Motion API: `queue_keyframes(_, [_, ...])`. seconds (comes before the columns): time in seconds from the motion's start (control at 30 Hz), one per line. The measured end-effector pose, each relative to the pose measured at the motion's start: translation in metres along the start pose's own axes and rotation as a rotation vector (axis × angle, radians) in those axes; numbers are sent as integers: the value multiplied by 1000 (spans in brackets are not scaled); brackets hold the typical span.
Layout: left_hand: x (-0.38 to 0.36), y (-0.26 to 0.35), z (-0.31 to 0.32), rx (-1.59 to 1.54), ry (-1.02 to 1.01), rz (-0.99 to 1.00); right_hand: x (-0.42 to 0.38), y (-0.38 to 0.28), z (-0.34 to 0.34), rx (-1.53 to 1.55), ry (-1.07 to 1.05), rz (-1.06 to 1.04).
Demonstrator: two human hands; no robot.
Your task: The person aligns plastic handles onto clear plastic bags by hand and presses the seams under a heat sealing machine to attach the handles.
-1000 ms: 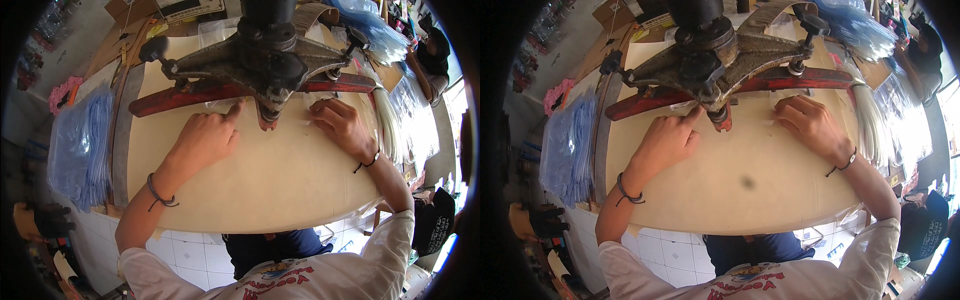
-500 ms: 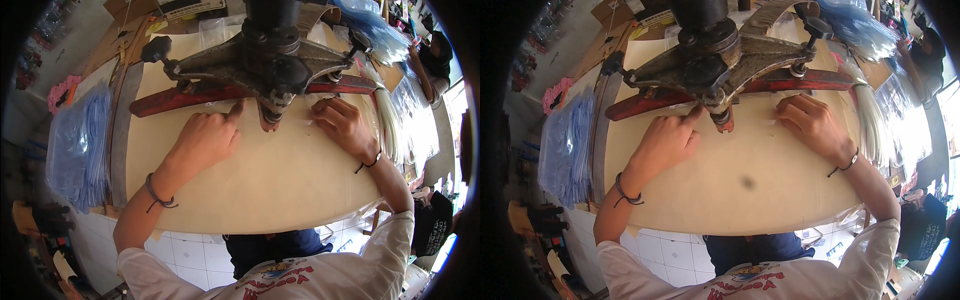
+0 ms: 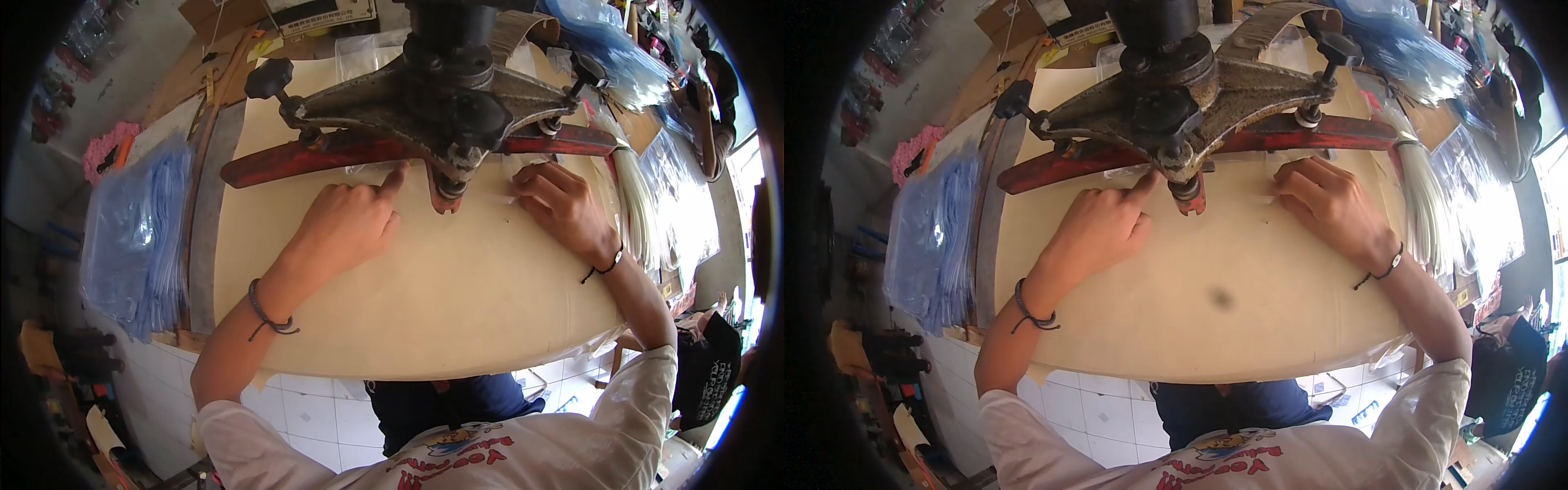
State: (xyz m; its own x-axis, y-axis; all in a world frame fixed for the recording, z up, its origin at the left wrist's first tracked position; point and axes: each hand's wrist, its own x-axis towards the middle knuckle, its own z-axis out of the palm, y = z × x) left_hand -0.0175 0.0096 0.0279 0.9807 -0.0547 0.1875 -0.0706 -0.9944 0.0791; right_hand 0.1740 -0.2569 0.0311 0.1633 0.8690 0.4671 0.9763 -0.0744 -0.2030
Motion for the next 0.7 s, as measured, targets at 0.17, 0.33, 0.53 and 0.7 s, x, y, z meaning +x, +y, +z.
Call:
queue_keyframes(0.17, [-1, 0, 0, -8, 6, 2, 0, 0, 1, 9, -1, 10])
queue_keyframes(0.33, [0, -1, 1, -33, -52, -46, 0, -1, 0, -1, -6, 26])
queue_keyframes(0.53, [0, -1, 2, -6, 10, 4, 1, 0, 0, 2, -5, 15])
queue_keyframes(0.7, [1, 1, -2, 17, -23, -4, 1, 0, 1, 17, -1, 14])
